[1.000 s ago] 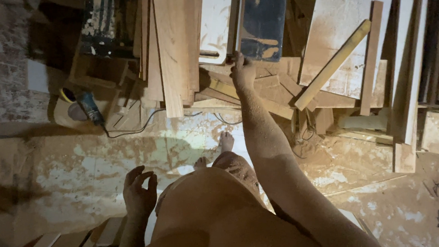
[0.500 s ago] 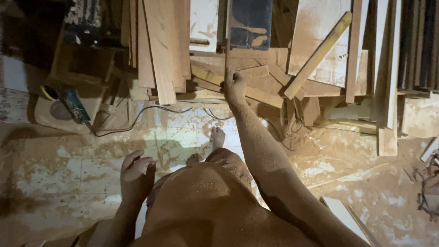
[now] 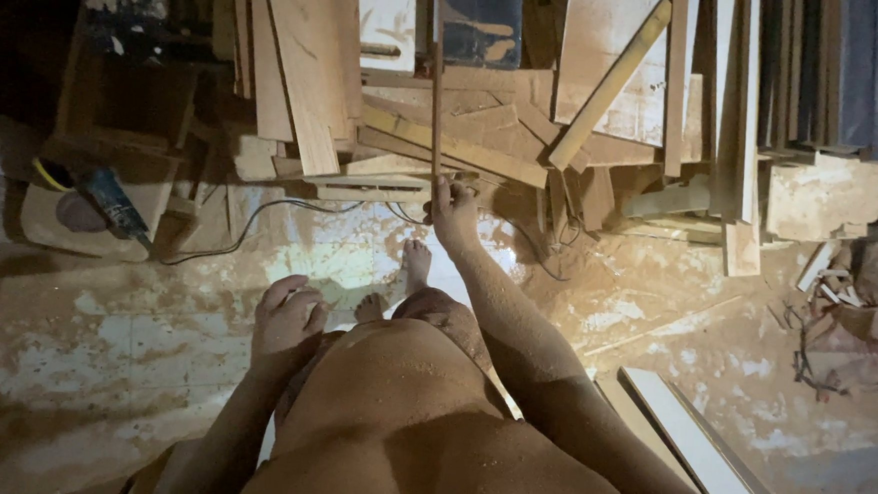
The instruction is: Sorting and moving various wooden strips and boards on a workshop floor.
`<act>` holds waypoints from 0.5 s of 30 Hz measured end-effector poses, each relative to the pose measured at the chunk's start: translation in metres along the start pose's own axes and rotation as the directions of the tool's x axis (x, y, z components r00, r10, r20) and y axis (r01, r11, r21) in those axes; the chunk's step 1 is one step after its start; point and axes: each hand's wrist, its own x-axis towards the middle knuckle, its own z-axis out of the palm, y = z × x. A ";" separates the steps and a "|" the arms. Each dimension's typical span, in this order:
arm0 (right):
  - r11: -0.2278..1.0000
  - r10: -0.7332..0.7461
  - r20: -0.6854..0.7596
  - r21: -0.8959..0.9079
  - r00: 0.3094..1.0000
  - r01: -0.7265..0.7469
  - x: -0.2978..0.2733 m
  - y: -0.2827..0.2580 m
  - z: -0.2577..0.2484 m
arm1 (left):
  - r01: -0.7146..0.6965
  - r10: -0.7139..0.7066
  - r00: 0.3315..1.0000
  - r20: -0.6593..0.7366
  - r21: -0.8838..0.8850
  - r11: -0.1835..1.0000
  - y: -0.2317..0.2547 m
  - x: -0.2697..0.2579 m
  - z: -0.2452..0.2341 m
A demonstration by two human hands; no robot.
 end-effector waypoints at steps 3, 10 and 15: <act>0.994 -0.039 0.017 -0.097 0.999 0.041 -0.040 -0.019 -0.012 | -0.130 0.128 0.991 0.037 0.063 0.989 -0.021 0.000 0.024; 0.956 0.178 0.099 -0.252 0.979 -0.149 -0.149 -0.017 -0.038 | -0.190 0.129 0.969 0.212 0.297 0.936 0.017 0.037 0.048; 0.975 0.206 0.086 -0.102 0.975 -0.197 -0.233 -0.071 -0.073 | -0.356 0.321 0.926 0.198 0.176 0.918 0.140 0.116 0.050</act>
